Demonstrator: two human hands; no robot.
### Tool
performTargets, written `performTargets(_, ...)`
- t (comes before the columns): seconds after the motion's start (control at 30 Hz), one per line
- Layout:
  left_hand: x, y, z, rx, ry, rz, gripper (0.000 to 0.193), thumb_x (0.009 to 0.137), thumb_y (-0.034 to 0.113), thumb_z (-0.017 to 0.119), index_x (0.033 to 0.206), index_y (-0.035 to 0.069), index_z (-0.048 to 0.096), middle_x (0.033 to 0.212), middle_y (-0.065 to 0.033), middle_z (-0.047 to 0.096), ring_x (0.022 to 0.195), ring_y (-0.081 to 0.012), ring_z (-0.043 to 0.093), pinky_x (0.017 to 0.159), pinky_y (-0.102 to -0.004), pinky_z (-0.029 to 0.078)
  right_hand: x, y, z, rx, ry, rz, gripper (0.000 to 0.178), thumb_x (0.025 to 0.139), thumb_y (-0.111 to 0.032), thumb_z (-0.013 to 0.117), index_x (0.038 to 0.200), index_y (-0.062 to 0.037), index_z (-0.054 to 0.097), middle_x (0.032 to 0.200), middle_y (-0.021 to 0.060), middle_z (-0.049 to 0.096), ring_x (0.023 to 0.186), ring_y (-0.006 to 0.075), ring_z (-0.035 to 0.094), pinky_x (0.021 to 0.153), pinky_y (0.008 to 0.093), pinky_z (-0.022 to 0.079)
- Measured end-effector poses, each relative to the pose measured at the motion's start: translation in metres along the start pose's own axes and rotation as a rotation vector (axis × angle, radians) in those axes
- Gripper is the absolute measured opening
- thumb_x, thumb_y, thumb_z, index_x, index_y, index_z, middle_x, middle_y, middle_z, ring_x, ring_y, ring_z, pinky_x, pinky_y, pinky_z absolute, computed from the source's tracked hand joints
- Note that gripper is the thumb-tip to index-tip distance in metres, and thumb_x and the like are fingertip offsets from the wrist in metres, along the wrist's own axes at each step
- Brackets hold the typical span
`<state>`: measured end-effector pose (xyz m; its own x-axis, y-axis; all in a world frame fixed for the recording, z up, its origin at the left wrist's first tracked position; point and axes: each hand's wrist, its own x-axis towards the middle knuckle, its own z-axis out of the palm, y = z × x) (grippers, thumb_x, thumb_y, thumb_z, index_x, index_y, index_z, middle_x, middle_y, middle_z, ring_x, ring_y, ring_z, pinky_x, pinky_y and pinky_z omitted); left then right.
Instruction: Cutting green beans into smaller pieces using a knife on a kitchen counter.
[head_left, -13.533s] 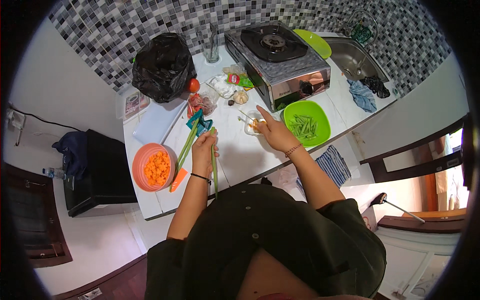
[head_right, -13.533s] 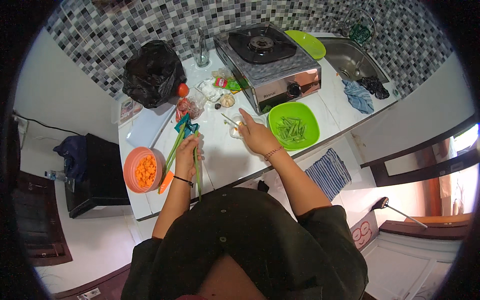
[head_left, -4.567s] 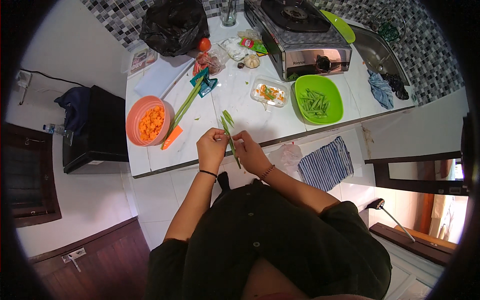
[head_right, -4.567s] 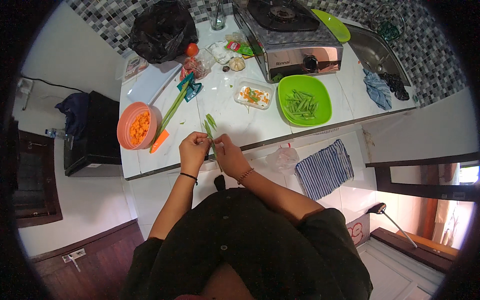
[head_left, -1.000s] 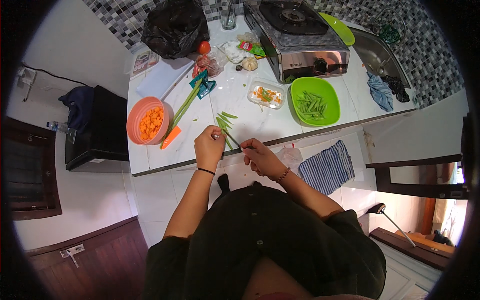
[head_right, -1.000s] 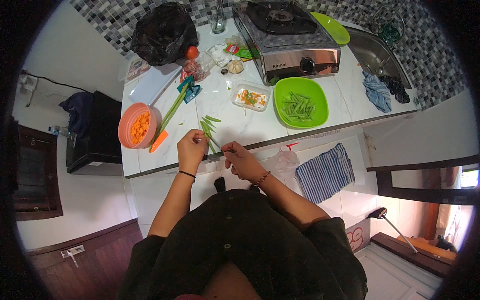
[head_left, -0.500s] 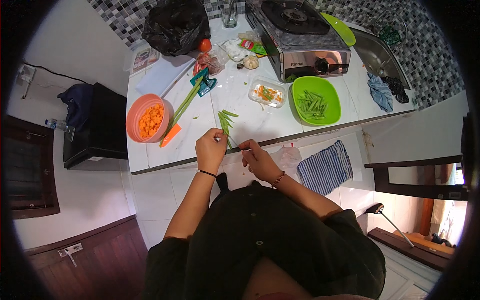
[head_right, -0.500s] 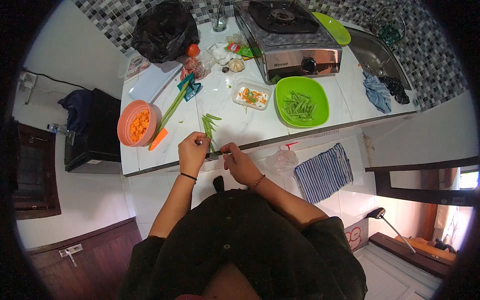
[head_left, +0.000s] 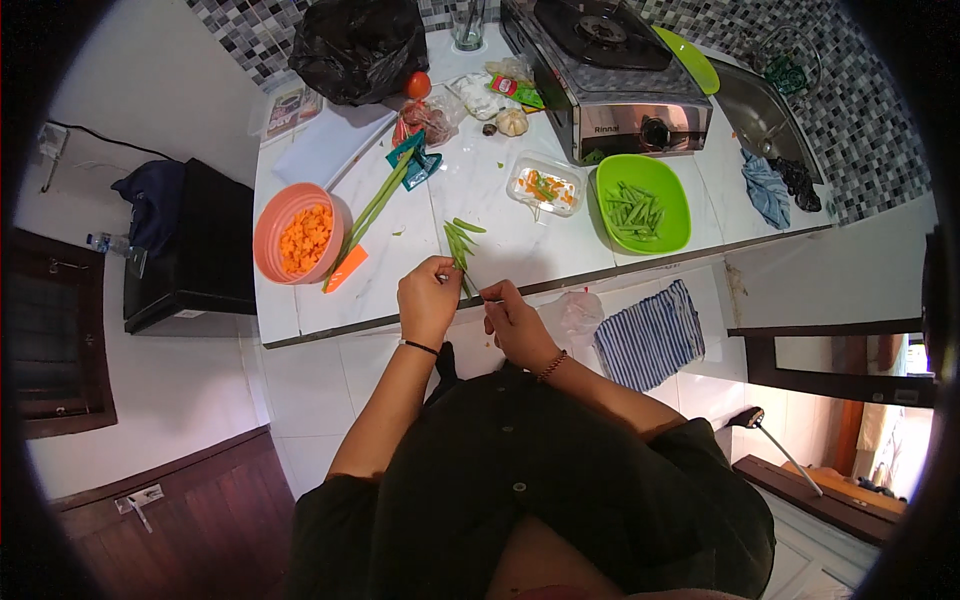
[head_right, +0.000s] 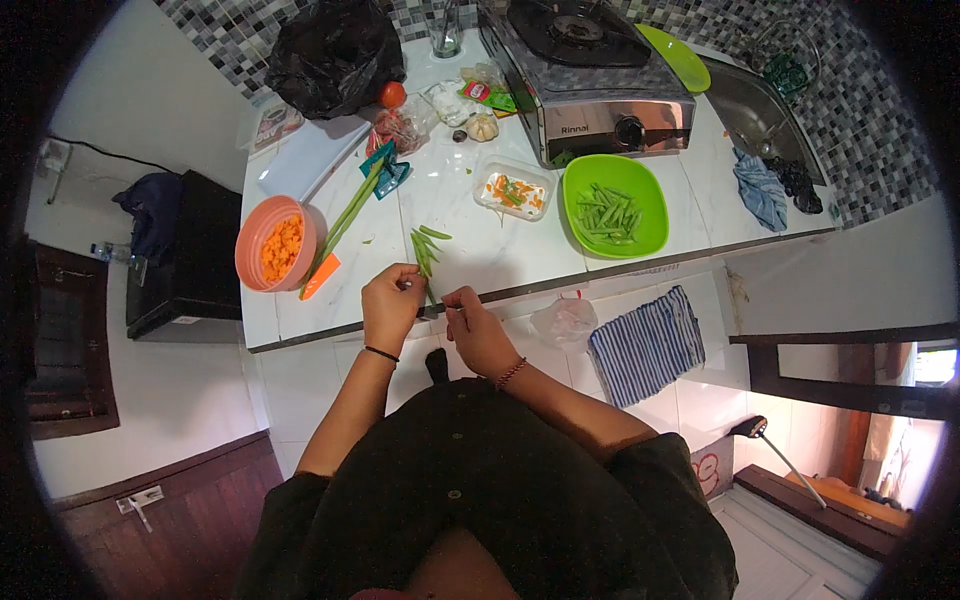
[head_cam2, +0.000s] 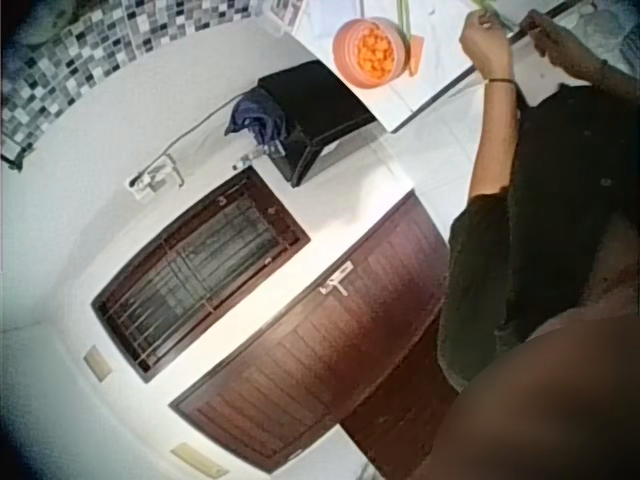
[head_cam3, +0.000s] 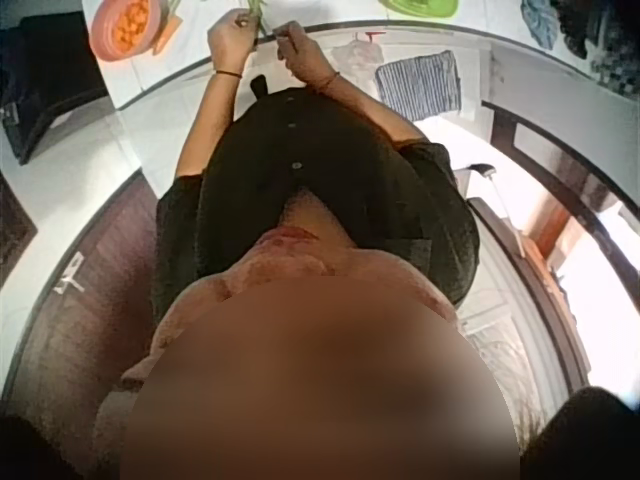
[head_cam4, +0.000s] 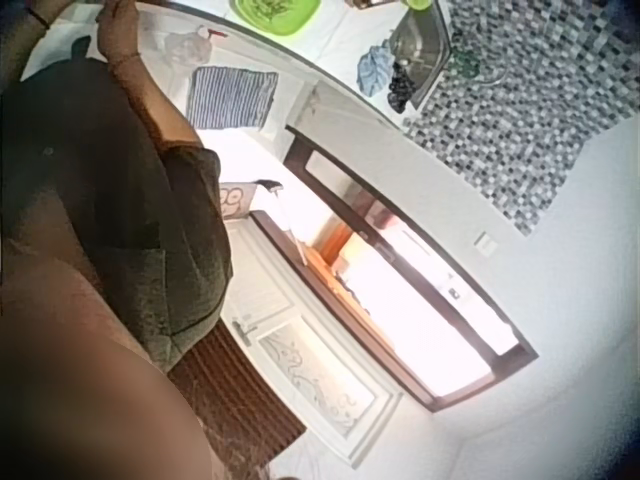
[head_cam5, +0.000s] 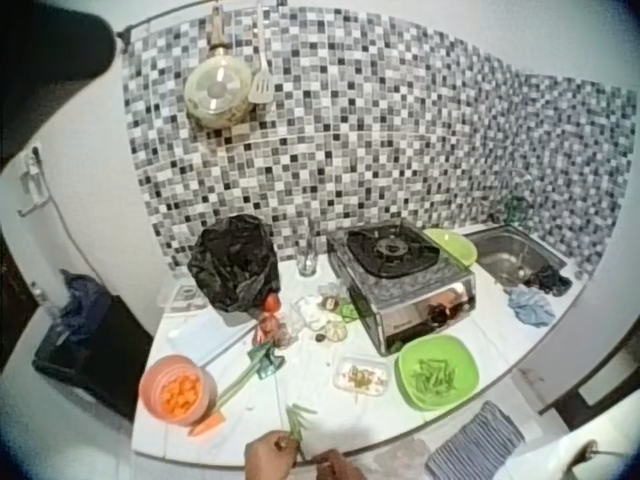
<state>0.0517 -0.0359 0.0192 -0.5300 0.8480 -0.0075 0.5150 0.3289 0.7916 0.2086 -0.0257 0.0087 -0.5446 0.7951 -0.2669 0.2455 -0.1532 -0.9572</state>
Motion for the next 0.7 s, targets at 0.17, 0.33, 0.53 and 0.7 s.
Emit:
performTargets(0.17,0.001,0.000,-0.003,-0.030,-0.026,-0.021,0.019,0.077,0.013,0.066,0.092,0.000,0.068,0.080,-0.0131,0.069,0.069,-0.0250,0.067,0.064,-0.0324,0.051,0.006,-0.011,0.004,-0.038,0.014,0.020,0.017,0.096,-0.015,0.044,0.108,-0.0040,0.046,0.065,0.0073,0.056,0.057,0.0156,0.054,0.055,0.0307,0.044)
performTargets(0.33,0.002,-0.002,-0.002,-0.048,-0.049,-0.048,0.020,0.078,0.013,0.066,0.093,0.001,0.068,0.081,-0.0131,0.069,0.070,-0.0253,0.067,0.064,-0.0325,0.051,0.025,-0.010,0.009,-0.073,0.043,0.019,0.018,0.097,-0.018,0.043,0.109,-0.0053,0.046,0.064,0.0035,0.053,0.051,0.0097,0.048,0.048,0.0268,0.041)
performTargets(0.53,0.001,-0.001,-0.001,-0.025,-0.002,0.017,0.018,0.076,0.013,0.066,0.091,0.002,0.067,0.080,-0.0126,0.069,0.069,-0.0254,0.067,0.064,-0.0333,0.051,0.013,-0.005,0.007,-0.050,0.032,0.047,0.018,0.097,-0.020,0.044,0.109,-0.0065,0.046,0.065,0.0034,0.054,0.049,0.0100,0.047,0.046,0.0262,0.039)
performTargets(0.7,-0.001,-0.002,-0.002,-0.027,0.021,0.031,0.014,0.077,0.012,0.064,0.088,0.003,0.065,0.078,-0.0118,0.068,0.066,-0.0256,0.066,0.062,-0.0341,0.051,-0.013,-0.016,-0.002,0.014,-0.029,0.164,0.017,0.097,-0.019,0.045,0.110,-0.0069,0.045,0.066,0.0033,0.053,0.050,0.0080,0.045,0.045,0.0244,0.037)
